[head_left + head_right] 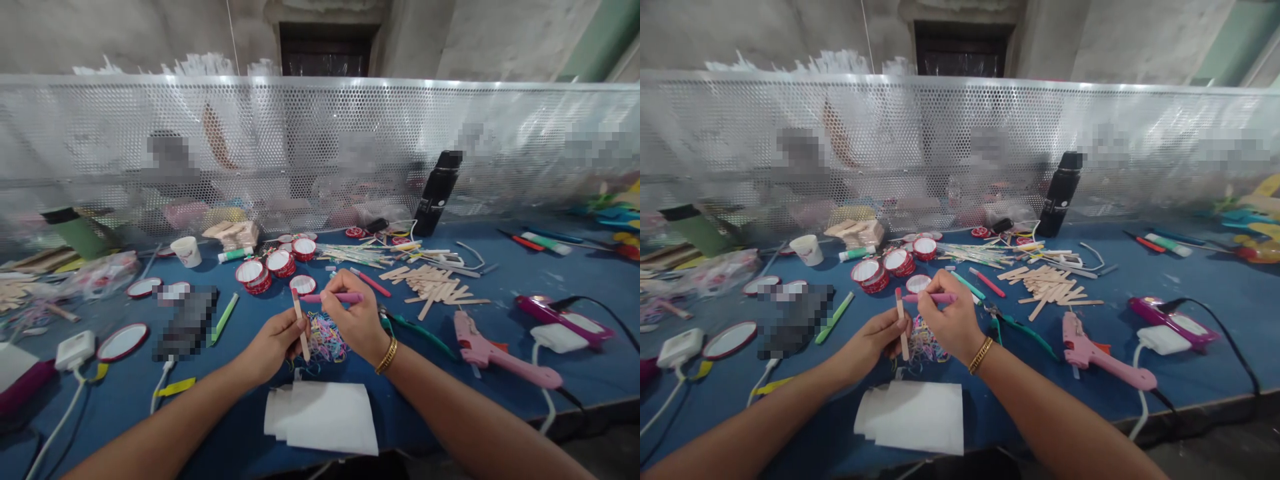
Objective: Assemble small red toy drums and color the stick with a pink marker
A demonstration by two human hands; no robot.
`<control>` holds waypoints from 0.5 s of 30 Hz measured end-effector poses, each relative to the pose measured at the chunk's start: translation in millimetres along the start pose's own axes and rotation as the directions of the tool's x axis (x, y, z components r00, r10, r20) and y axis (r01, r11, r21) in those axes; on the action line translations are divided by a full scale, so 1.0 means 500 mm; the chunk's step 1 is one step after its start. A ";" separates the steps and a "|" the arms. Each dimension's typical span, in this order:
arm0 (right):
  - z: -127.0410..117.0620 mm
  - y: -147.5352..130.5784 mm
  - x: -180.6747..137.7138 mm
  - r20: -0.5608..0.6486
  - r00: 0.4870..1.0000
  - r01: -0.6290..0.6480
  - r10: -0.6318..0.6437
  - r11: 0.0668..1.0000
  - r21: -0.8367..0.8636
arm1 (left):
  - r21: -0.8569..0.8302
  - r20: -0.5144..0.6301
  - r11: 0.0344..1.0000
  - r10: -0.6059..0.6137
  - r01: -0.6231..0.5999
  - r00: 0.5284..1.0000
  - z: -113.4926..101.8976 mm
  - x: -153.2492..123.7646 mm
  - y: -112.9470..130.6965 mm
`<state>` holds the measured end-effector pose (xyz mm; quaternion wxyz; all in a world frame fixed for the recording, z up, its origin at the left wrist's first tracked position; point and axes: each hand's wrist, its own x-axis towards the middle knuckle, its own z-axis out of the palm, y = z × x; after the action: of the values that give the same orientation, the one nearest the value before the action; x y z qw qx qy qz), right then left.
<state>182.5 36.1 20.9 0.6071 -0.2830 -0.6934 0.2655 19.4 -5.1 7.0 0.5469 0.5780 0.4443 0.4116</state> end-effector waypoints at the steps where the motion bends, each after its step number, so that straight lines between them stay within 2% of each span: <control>1: 0.001 -0.001 0.000 0.000 1.000 -0.008 0.008 1.000 0.010 | -0.002 0.004 1.000 0.004 -0.004 1.000 0.000 0.001 -0.002; 9: 0.004 -0.002 0.000 0.028 0.999 -0.030 0.030 1.000 0.002 | 0.019 0.006 1.000 -0.003 0.003 1.000 0.000 -0.001 -0.004; 15: 0.004 0.000 0.000 0.031 0.999 0.041 -0.039 0.997 -0.071 | 0.005 -0.016 1.000 -0.021 0.021 1.000 0.005 -0.001 0.001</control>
<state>180.7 35.9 20.5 0.5913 -0.2865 -0.7171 0.2325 21.9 -6.4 7.2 0.5461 0.5715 0.4559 0.4091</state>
